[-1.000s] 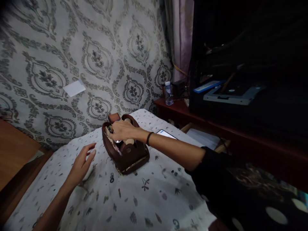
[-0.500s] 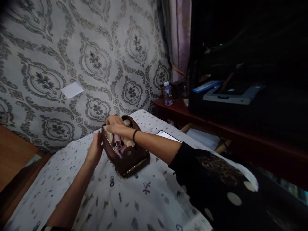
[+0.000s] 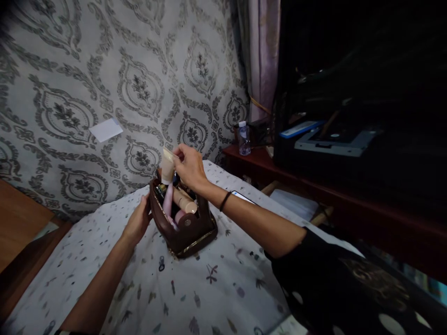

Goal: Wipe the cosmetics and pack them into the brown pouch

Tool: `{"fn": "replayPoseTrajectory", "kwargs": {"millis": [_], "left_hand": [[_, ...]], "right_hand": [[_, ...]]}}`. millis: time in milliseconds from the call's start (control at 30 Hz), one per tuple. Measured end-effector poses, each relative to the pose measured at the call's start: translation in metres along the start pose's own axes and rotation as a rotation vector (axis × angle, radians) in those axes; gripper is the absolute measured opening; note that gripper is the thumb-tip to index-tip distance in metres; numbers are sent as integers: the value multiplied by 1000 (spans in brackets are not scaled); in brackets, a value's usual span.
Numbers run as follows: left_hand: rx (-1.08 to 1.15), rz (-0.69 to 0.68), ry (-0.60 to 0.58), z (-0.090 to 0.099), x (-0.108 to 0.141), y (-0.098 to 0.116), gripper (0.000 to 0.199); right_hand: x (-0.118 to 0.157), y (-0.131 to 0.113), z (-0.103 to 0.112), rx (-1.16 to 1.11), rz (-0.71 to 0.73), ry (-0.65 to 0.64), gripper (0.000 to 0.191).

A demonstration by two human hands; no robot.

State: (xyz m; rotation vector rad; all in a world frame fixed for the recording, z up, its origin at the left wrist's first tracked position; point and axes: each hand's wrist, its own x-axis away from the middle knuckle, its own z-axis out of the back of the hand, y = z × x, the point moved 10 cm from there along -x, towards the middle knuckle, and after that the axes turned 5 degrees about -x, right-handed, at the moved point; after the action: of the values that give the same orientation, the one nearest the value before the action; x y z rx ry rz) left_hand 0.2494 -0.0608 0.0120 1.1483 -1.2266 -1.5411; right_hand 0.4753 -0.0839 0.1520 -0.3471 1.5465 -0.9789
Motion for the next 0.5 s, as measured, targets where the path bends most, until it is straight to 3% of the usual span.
{"fn": "replayPoseTrajectory", "kwargs": {"millis": [167, 300, 500], "left_hand": [[-25, 4, -7, 1, -2, -2, 56], [-52, -4, -12, 2, -2, -1, 56], [-87, -20, 3, 2, -1, -1, 54]], "right_hand": [[-14, 25, -15, 298, -143, -178, 26], [-28, 39, -43, 389, -182, -331, 29], [3, 56, -93, 534, -144, -620, 18]]}}
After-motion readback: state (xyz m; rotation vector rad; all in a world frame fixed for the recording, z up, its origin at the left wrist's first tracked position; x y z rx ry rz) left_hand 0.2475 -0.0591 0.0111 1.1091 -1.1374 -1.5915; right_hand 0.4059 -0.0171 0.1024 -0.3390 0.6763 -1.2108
